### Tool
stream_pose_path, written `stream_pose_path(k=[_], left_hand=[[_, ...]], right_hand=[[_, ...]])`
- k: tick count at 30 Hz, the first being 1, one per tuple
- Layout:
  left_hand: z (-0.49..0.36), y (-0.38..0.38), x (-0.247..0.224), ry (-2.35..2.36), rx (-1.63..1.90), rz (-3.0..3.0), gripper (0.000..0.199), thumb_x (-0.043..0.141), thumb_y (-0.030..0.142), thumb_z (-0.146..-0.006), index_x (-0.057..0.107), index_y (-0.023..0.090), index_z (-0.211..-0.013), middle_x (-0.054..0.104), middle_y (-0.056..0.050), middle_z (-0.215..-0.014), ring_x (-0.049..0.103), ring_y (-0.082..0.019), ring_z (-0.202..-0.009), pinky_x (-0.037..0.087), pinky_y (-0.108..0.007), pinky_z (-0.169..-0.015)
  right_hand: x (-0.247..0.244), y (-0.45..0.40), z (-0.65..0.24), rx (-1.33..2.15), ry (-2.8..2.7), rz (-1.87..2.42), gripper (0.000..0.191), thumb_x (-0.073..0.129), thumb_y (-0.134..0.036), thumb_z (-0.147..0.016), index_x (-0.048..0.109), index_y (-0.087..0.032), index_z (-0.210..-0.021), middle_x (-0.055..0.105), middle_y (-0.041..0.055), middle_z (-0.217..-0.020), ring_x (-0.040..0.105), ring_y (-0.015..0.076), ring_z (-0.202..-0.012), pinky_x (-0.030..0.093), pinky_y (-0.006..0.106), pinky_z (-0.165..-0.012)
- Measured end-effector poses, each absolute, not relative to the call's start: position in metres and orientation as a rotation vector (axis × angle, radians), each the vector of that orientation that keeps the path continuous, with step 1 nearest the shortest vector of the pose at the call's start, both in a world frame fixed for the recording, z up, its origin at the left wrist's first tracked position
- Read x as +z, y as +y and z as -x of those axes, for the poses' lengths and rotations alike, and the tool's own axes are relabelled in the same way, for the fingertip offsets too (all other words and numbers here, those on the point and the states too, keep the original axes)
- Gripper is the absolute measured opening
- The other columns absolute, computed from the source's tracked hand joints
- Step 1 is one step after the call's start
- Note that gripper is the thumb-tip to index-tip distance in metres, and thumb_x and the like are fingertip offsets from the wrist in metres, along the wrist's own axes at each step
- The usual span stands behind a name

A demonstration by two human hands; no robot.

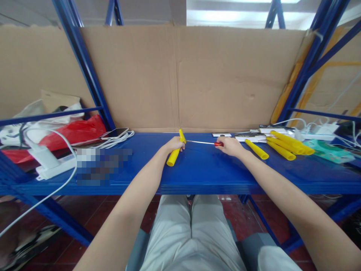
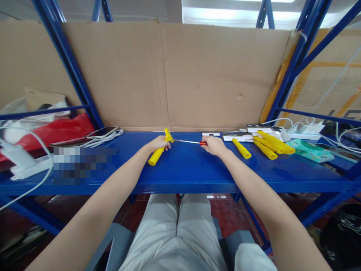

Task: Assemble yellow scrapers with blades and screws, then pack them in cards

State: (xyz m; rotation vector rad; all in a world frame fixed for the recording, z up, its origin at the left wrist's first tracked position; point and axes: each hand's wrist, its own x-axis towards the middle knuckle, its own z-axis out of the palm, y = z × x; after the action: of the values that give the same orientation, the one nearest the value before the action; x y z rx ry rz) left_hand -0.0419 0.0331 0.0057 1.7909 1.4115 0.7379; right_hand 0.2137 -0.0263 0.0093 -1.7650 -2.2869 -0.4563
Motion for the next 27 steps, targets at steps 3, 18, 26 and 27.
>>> stream_pose_path(k=[3,18,26,27], left_hand=[[0.041,0.032,0.006,1.409,0.743,-1.788,0.017,0.053,-0.003,-0.061,0.053,0.013,-0.063,0.056,0.002,-0.051,0.053,-0.009,-0.044,0.043,-0.019,-0.045],[0.039,0.024,0.011,1.440,0.741,-1.769,0.017,0.050,-0.003,-0.064,0.055,0.012,-0.070,0.056,0.001,-0.051,0.053,-0.010,-0.044,0.043,-0.020,-0.046],[0.039,0.024,0.011,1.443,0.744,-1.757,0.018,0.050,-0.003,-0.064,0.055,0.013,-0.070,0.056,0.002,-0.051,0.053,-0.010,-0.044,0.044,-0.020,-0.047],[0.039,0.025,0.011,1.441,0.741,-1.760,0.018,0.050,-0.003,-0.064,0.055,0.012,-0.071,0.056,0.002,-0.051,0.053,-0.010,-0.044,0.044,-0.020,-0.048]], right_hand=[[0.010,-0.027,-0.213,-0.448,-2.294,1.768,0.012,0.052,-0.030,-0.084,0.060,-0.021,-0.087,0.069,0.0052,-0.093,0.061,0.0207,-0.084,0.033,0.027,-0.061],[0.008,-0.024,-0.212,-0.430,-2.248,1.816,0.014,0.053,-0.031,-0.084,0.061,-0.022,-0.090,0.069,0.0046,-0.094,0.062,0.0201,-0.084,0.037,0.027,-0.062],[0.007,-0.022,-0.213,-0.390,-2.257,1.825,0.013,0.054,-0.032,-0.083,0.061,-0.022,-0.089,0.070,0.0047,-0.093,0.063,0.0213,-0.086,0.039,0.028,-0.064],[0.006,-0.022,-0.213,-0.372,-2.251,1.826,0.013,0.055,-0.031,-0.082,0.061,-0.022,-0.089,0.070,0.0048,-0.093,0.063,0.0214,-0.087,0.039,0.028,-0.064]])
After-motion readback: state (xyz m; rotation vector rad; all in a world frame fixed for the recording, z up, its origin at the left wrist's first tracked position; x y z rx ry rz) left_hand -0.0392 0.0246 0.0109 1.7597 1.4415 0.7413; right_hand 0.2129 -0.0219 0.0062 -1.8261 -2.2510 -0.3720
